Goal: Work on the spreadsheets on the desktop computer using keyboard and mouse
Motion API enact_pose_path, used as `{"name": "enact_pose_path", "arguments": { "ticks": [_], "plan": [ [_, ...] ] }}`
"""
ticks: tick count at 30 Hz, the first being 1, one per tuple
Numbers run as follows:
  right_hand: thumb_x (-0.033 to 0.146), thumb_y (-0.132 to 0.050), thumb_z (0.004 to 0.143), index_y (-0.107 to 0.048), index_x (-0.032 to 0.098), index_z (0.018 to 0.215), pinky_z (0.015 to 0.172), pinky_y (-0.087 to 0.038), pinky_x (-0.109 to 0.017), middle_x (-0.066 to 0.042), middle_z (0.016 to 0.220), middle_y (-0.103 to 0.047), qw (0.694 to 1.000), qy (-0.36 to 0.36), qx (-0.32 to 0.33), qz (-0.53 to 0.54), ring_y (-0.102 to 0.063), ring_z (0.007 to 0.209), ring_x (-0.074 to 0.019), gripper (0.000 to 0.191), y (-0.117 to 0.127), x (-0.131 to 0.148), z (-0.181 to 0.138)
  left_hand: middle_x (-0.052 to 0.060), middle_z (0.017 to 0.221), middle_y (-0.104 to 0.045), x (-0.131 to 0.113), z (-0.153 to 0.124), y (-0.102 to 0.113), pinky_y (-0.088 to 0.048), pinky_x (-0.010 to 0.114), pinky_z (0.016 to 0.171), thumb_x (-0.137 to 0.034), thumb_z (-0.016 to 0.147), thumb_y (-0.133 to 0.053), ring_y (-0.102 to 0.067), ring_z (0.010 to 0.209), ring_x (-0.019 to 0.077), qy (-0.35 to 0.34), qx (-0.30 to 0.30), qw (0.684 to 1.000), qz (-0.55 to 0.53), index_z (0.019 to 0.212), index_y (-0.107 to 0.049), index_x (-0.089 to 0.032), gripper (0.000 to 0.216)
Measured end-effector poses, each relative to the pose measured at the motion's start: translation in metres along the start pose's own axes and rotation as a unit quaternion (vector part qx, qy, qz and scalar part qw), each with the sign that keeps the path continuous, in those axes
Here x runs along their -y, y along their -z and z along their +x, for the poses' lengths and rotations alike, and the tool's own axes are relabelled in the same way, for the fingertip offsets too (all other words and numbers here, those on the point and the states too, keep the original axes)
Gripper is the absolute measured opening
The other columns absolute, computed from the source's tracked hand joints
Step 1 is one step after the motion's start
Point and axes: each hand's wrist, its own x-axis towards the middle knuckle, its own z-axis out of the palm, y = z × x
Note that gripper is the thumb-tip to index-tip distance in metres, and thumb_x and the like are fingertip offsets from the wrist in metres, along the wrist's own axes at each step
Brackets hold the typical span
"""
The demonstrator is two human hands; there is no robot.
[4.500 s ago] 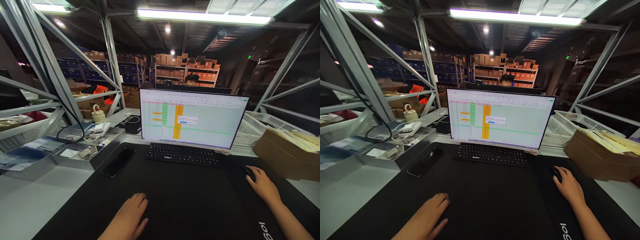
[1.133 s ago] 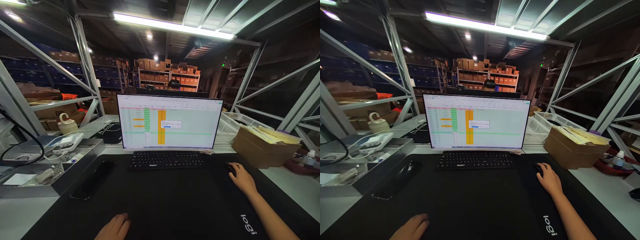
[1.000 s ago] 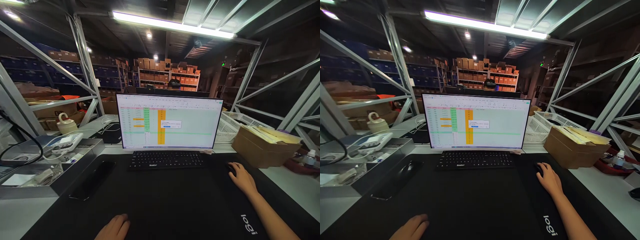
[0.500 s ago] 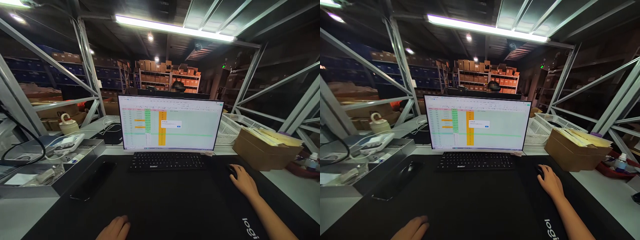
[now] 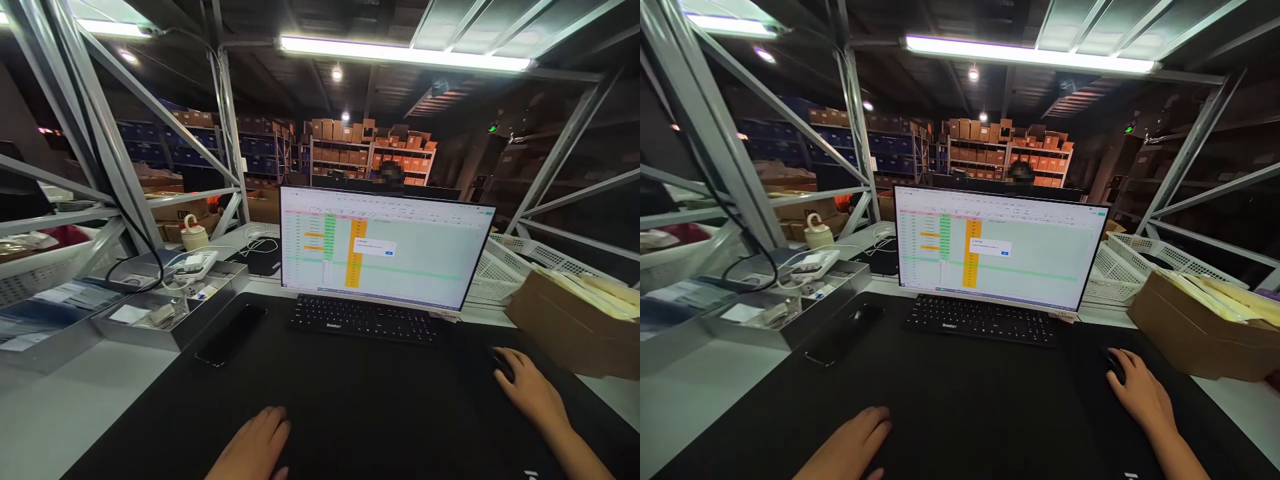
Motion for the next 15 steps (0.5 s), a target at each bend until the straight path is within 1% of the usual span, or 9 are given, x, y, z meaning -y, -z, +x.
{"name": "enact_pose_path", "arguments": {
  "ticks": [3, 6, 11, 15],
  "plan": [
    [0.051, -0.037, 0.082, -0.063, 0.022, 0.127, 0.095, -0.053, -0.047, -0.013, 0.130, -0.058, 1.000, -0.008, 0.011, -0.010, -0.062, 0.113, -0.0308, 0.059, 0.002, 0.000, 0.000, 0.002, 0.128, -0.067, 0.000, -0.008, -0.014, -0.058, 0.028, 0.090, -0.045, 0.086, -0.061, -0.067, 0.110, 0.0206, 0.014, 0.005, 1.000, -0.021, 0.129, -0.056, -0.029, 0.046],
    [0.052, -0.039, 0.082, -0.063, 0.023, 0.126, 0.097, -0.051, -0.048, -0.013, 0.128, -0.059, 1.000, 0.001, 0.000, -0.006, -0.061, 0.116, -0.0315, 0.058, -0.005, -0.009, 0.001, 0.002, 0.130, -0.066, -0.001, -0.011, -0.021, -0.056, 0.029, 0.095, -0.041, 0.084, -0.063, -0.065, 0.113, 0.0213, 0.036, 0.033, 0.998, -0.041, 0.128, -0.056, -0.030, 0.046],
    [0.054, -0.041, 0.084, -0.061, 0.022, 0.128, 0.105, -0.046, -0.051, -0.013, 0.128, -0.057, 0.999, 0.033, -0.013, 0.008, -0.057, 0.122, -0.0324, 0.058, -0.020, -0.027, 0.003, 0.004, 0.132, -0.064, -0.005, -0.008, -0.014, -0.054, 0.031, 0.098, -0.038, 0.087, -0.060, -0.063, 0.117, 0.0224, 0.052, 0.070, 0.994, -0.064, 0.129, -0.057, -0.028, 0.043],
    [0.056, -0.041, 0.086, -0.061, 0.023, 0.130, 0.103, -0.047, -0.052, -0.013, 0.130, -0.057, 1.000, 0.023, -0.010, 0.004, -0.058, 0.119, -0.0335, 0.058, -0.021, -0.029, 0.003, 0.005, 0.133, -0.063, -0.009, -0.006, -0.010, -0.053, 0.034, 0.100, -0.035, 0.086, -0.061, -0.062, 0.119, 0.0233, 0.063, 0.090, 0.992, -0.062, 0.128, -0.058, -0.027, 0.043]
  ]
}}
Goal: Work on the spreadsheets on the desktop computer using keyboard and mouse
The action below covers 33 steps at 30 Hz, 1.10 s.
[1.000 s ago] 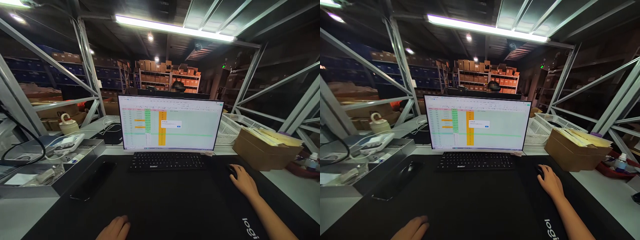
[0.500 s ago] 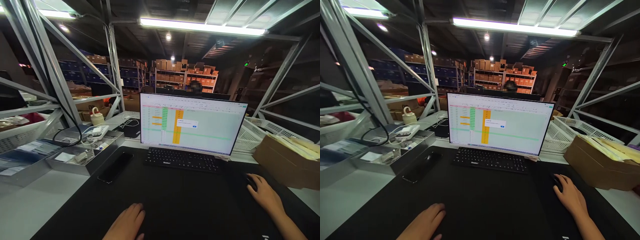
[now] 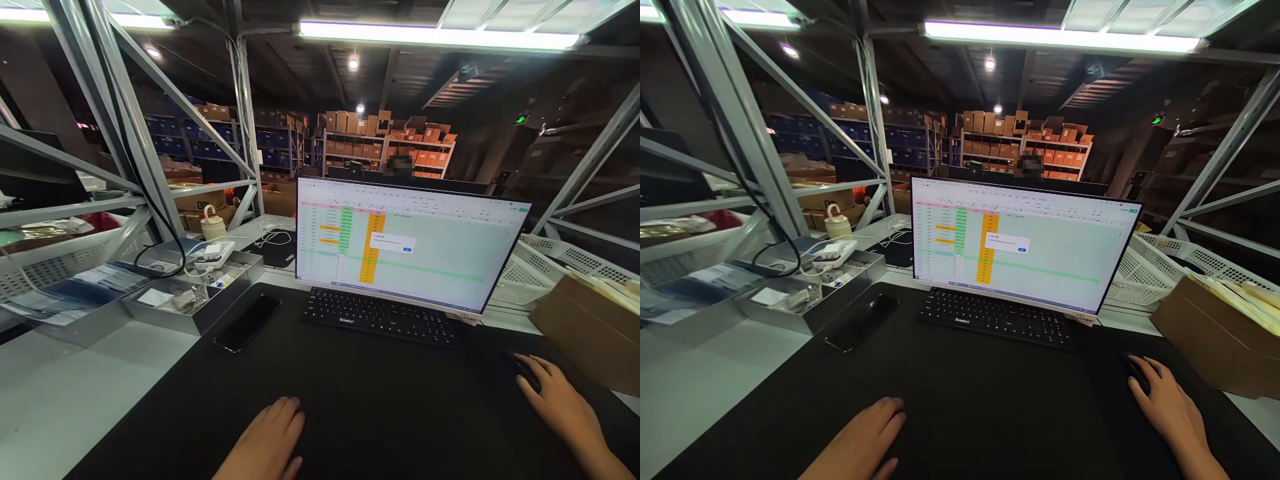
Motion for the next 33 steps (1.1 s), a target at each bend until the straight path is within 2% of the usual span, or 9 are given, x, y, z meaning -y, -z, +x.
{"name": "enact_pose_path", "arguments": {
  "ticks": [8, 19, 28, 33],
  "plan": [
    [0.058, -0.040, 0.087, -0.060, 0.025, 0.132, 0.098, -0.050, -0.052, -0.012, 0.130, -0.057, 1.000, 0.001, 0.005, -0.003, -0.060, 0.117, -0.0334, 0.059, 0.000, -0.003, -0.002, 0.005, 0.135, -0.062, -0.002, -0.001, -0.004, -0.053, 0.035, 0.101, -0.032, 0.084, -0.061, -0.061, 0.120, 0.0245, 0.018, 0.033, 0.999, -0.007, 0.129, -0.058, -0.028, 0.046],
    [0.057, -0.040, 0.086, -0.060, 0.023, 0.129, 0.100, -0.048, -0.053, -0.013, 0.129, -0.057, 1.000, 0.013, -0.010, -0.004, -0.059, 0.119, -0.0343, 0.058, -0.005, -0.006, -0.002, 0.006, 0.132, -0.064, 0.000, -0.002, -0.007, -0.052, 0.034, 0.101, -0.034, 0.083, -0.061, -0.063, 0.118, 0.0245, 0.002, 0.000, 1.000, -0.009, 0.129, -0.057, -0.027, 0.046],
    [0.055, -0.042, 0.085, -0.058, 0.022, 0.129, 0.105, -0.045, -0.052, -0.014, 0.131, -0.055, 1.000, 0.026, -0.010, 0.005, -0.056, 0.123, -0.0356, 0.058, -0.009, -0.012, -0.001, 0.005, 0.134, -0.063, -0.003, 0.000, -0.002, -0.051, 0.034, 0.102, -0.033, 0.084, -0.062, -0.062, 0.119, 0.0241, 0.007, 0.017, 1.000, -0.010, 0.128, -0.059, -0.027, 0.045],
    [0.053, -0.042, 0.084, -0.055, 0.020, 0.131, 0.104, -0.046, -0.051, -0.014, 0.128, -0.057, 1.000, 0.006, 0.000, 0.001, -0.057, 0.120, -0.0349, 0.059, -0.004, -0.008, -0.001, 0.006, 0.132, -0.064, -0.008, 0.003, 0.005, -0.050, 0.036, 0.104, -0.033, 0.083, -0.063, -0.061, 0.120, 0.0244, 0.039, 0.027, 0.999, -0.012, 0.124, -0.062, -0.026, 0.041]
  ]
}}
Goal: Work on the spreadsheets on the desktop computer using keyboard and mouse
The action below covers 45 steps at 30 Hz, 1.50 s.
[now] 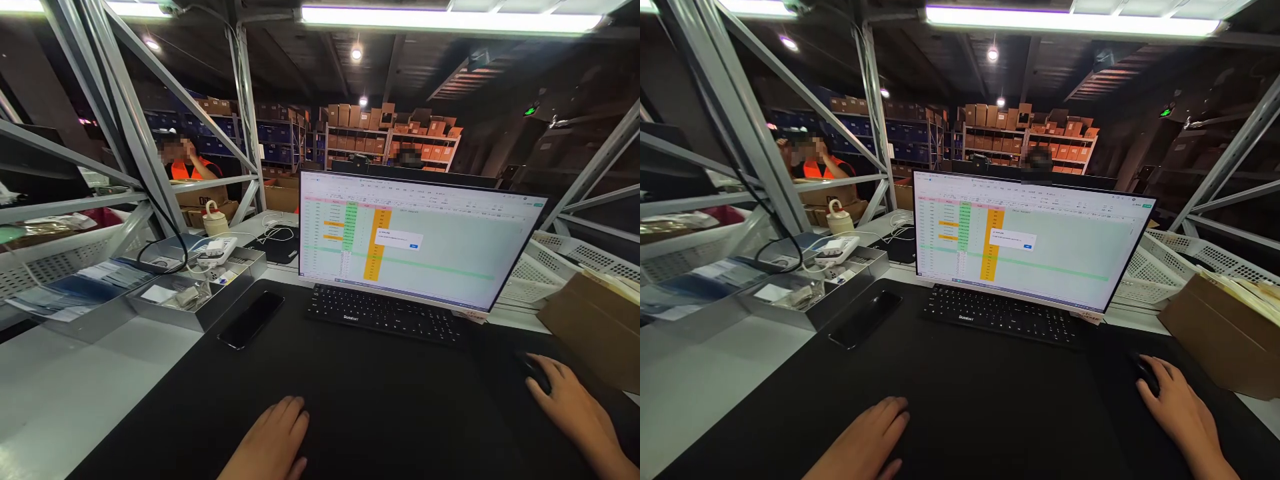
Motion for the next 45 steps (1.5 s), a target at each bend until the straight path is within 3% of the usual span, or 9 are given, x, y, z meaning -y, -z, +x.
{"name": "enact_pose_path", "arguments": {
  "ticks": [5, 10, 18, 23, 29, 36, 45],
  "plan": [
    [0.052, -0.041, 0.084, -0.052, 0.018, 0.134, 0.105, -0.045, -0.051, -0.015, 0.128, -0.058, 1.000, -0.011, 0.008, -0.013, -0.056, 0.123, -0.0342, 0.061, 0.004, 0.005, 0.001, 0.006, 0.132, -0.064, 0.005, -0.002, -0.006, -0.053, 0.035, 0.100, -0.035, 0.085, -0.062, -0.062, 0.118, 0.0245, -0.043, -0.020, 0.999, 0.010, 0.129, -0.057, -0.026, 0.045],
    [0.054, -0.037, 0.086, -0.051, 0.021, 0.137, 0.108, -0.043, -0.053, -0.015, 0.137, -0.052, 0.999, -0.016, 0.009, -0.026, -0.053, 0.128, -0.0353, 0.062, 0.004, 0.004, 0.000, 0.004, 0.133, -0.063, 0.008, -0.004, -0.009, -0.052, 0.034, 0.100, -0.037, 0.086, -0.061, -0.062, 0.119, 0.0233, -0.039, -0.021, 0.999, 0.015, 0.130, -0.055, -0.027, 0.045],
    [0.052, -0.043, 0.079, -0.054, 0.014, 0.121, 0.100, -0.048, -0.051, -0.020, 0.119, -0.059, 0.999, -0.037, 0.003, -0.015, -0.058, 0.117, -0.0375, 0.058, 0.008, 0.011, 0.004, 0.004, 0.129, -0.066, 0.004, 0.003, 0.005, -0.055, 0.034, 0.094, -0.036, 0.086, -0.060, -0.065, 0.113, 0.0238, -0.063, -0.031, 0.997, 0.039, 0.125, -0.059, -0.025, 0.040],
    [0.053, -0.043, 0.080, -0.055, 0.017, 0.124, 0.101, -0.047, -0.051, -0.017, 0.121, -0.058, 0.999, -0.041, -0.005, -0.010, -0.058, 0.116, -0.0361, 0.058, 0.013, 0.016, 0.003, 0.005, 0.127, -0.067, 0.003, 0.004, 0.009, -0.055, 0.033, 0.094, -0.038, 0.085, -0.062, -0.066, 0.111, 0.0232, -0.073, -0.055, 0.995, 0.045, 0.124, -0.059, -0.024, 0.041],
    [0.051, -0.043, 0.079, -0.060, 0.021, 0.119, 0.102, -0.046, -0.050, -0.014, 0.122, -0.059, 0.999, -0.040, -0.007, 0.000, -0.057, 0.119, -0.0342, 0.052, 0.014, 0.017, 0.002, 0.004, 0.126, -0.068, 0.002, 0.006, 0.015, -0.056, 0.032, 0.092, -0.035, 0.084, -0.063, -0.067, 0.110, 0.0229, -0.074, -0.042, 0.995, 0.049, 0.122, -0.061, -0.025, 0.040],
    [0.051, -0.044, 0.080, -0.058, 0.018, 0.125, 0.097, -0.049, -0.050, -0.015, 0.124, -0.059, 0.999, -0.043, 0.001, 0.014, -0.058, 0.118, -0.0358, 0.058, 0.019, 0.023, 0.000, 0.005, 0.124, -0.069, 0.005, 0.004, 0.007, -0.058, 0.036, 0.089, -0.037, 0.085, -0.060, -0.068, 0.108, 0.0243, -0.087, -0.047, 0.992, 0.072, 0.122, -0.060, -0.022, 0.040],
    [0.058, -0.043, 0.083, -0.061, 0.024, 0.126, 0.096, -0.051, -0.052, -0.013, 0.126, -0.058, 0.999, -0.034, 0.000, 0.023, -0.060, 0.116, -0.0347, 0.058, 0.016, 0.021, 0.002, 0.003, 0.131, -0.065, 0.010, -0.003, -0.007, -0.055, 0.032, 0.094, -0.040, 0.086, -0.060, -0.065, 0.113, 0.0222, -0.076, -0.053, 0.994, 0.058, 0.128, -0.057, -0.026, 0.043]
  ]
}}
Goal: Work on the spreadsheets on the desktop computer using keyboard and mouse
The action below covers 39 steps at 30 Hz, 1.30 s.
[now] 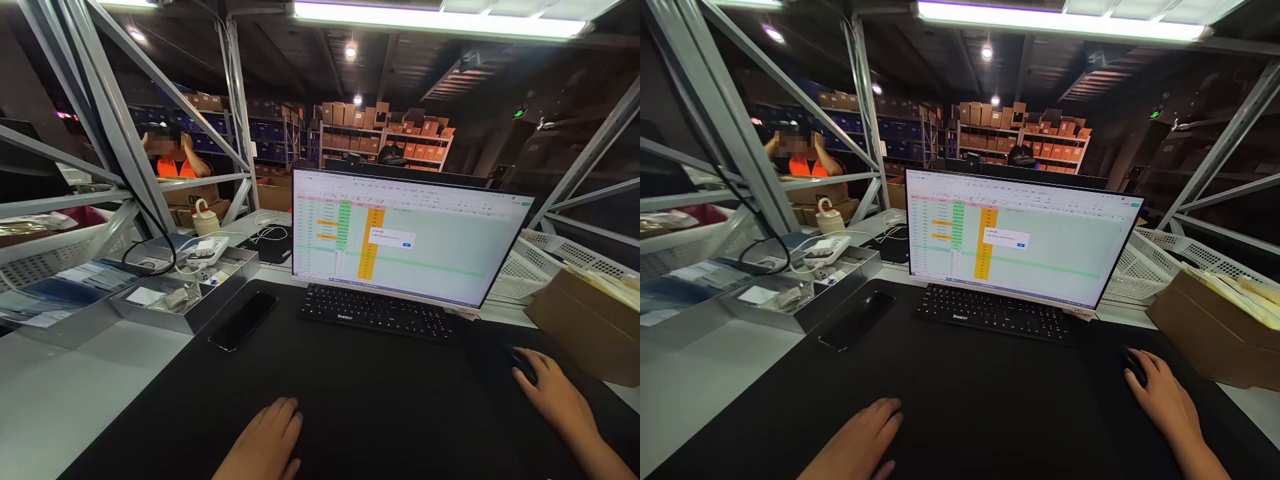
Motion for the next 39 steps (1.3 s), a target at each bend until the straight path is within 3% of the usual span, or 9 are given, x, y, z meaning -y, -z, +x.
{"name": "enact_pose_path", "arguments": {
  "ticks": [8, 15, 23, 39],
  "plan": [
    [0.053, -0.044, 0.083, -0.055, 0.019, 0.130, 0.101, -0.048, -0.049, -0.015, 0.125, -0.060, 0.999, 0.035, -0.018, 0.007, -0.059, 0.118, -0.0331, 0.059, -0.007, -0.006, 0.001, 0.003, 0.127, -0.068, 0.001, 0.003, 0.003, -0.056, 0.030, 0.093, -0.044, 0.086, -0.061, -0.066, 0.111, 0.0215, -0.005, -0.031, 0.999, 0.017, 0.125, -0.060, -0.026, 0.042],
    [0.046, -0.044, 0.079, -0.057, 0.016, 0.126, 0.104, -0.047, -0.049, -0.015, 0.122, -0.064, 0.999, 0.039, -0.018, -0.014, -0.060, 0.119, -0.0330, 0.057, -0.001, -0.004, 0.002, 0.003, 0.125, -0.070, 0.000, 0.011, 0.021, -0.058, 0.028, 0.090, -0.041, 0.086, -0.063, -0.068, 0.108, 0.0208, -0.011, 0.004, 1.000, 0.016, 0.123, -0.062, -0.026, 0.040],
    [0.049, -0.044, 0.082, -0.055, 0.015, 0.129, 0.103, -0.047, -0.051, -0.016, 0.126, -0.063, 1.000, 0.017, -0.003, -0.014, -0.060, 0.119, -0.0346, 0.059, 0.005, 0.005, -0.002, 0.003, 0.124, -0.069, -0.001, 0.012, 0.027, -0.059, 0.031, 0.089, -0.041, 0.086, -0.062, -0.069, 0.108, 0.0216, -0.026, -0.001, 0.999, 0.023, 0.122, -0.062, -0.024, 0.039],
    [0.044, -0.043, 0.081, -0.056, 0.014, 0.128, 0.104, -0.046, -0.050, -0.017, 0.125, -0.064, 0.999, 0.018, -0.007, -0.035, -0.060, 0.119, -0.0333, 0.057, 0.004, 0.002, 0.000, 0.003, 0.128, -0.067, 0.001, 0.005, 0.008, -0.056, 0.031, 0.093, -0.045, 0.091, -0.055, -0.066, 0.112, 0.0217, 0.002, 0.016, 1.000, -0.014, 0.123, -0.062, -0.027, 0.038]
  ]
}}
